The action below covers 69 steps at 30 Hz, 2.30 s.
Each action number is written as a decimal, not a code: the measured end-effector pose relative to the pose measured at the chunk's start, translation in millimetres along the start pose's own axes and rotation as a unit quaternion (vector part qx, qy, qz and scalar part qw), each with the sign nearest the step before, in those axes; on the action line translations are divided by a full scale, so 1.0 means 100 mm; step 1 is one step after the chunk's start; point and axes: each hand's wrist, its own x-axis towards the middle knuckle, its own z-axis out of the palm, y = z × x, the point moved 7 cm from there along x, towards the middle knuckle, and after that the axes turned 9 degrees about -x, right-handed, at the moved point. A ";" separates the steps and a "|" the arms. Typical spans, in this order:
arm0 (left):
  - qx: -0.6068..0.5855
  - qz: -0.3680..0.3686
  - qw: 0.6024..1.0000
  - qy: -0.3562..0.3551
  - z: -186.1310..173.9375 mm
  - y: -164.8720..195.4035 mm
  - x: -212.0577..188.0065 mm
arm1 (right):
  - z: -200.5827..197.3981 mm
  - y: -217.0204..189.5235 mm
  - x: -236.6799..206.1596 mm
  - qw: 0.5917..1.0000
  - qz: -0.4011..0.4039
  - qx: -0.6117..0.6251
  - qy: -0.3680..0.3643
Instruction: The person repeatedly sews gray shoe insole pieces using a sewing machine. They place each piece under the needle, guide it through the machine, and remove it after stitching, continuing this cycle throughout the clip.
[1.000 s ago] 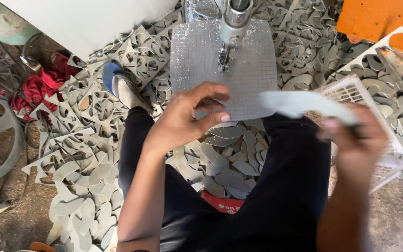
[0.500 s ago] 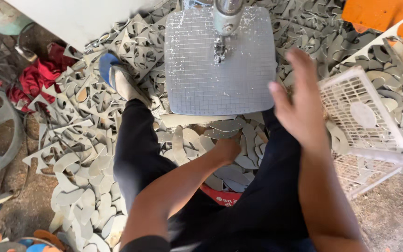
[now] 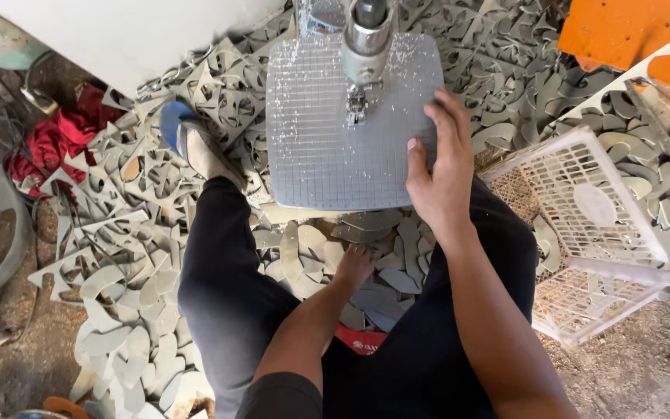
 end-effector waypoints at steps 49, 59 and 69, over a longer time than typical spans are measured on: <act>-0.250 0.076 0.835 0.484 -2.08 -0.89 -1.32 | -0.35 -0.26 -0.09 0.980 -0.165 -0.029 -0.105; -0.246 0.022 0.827 0.505 -2.04 -0.91 -1.21 | -0.16 -0.15 0.05 0.990 -0.109 -0.026 -0.086; -0.242 0.003 0.808 0.537 -2.02 -0.99 -1.13 | -0.10 -0.16 0.12 0.993 -0.102 -0.029 -0.049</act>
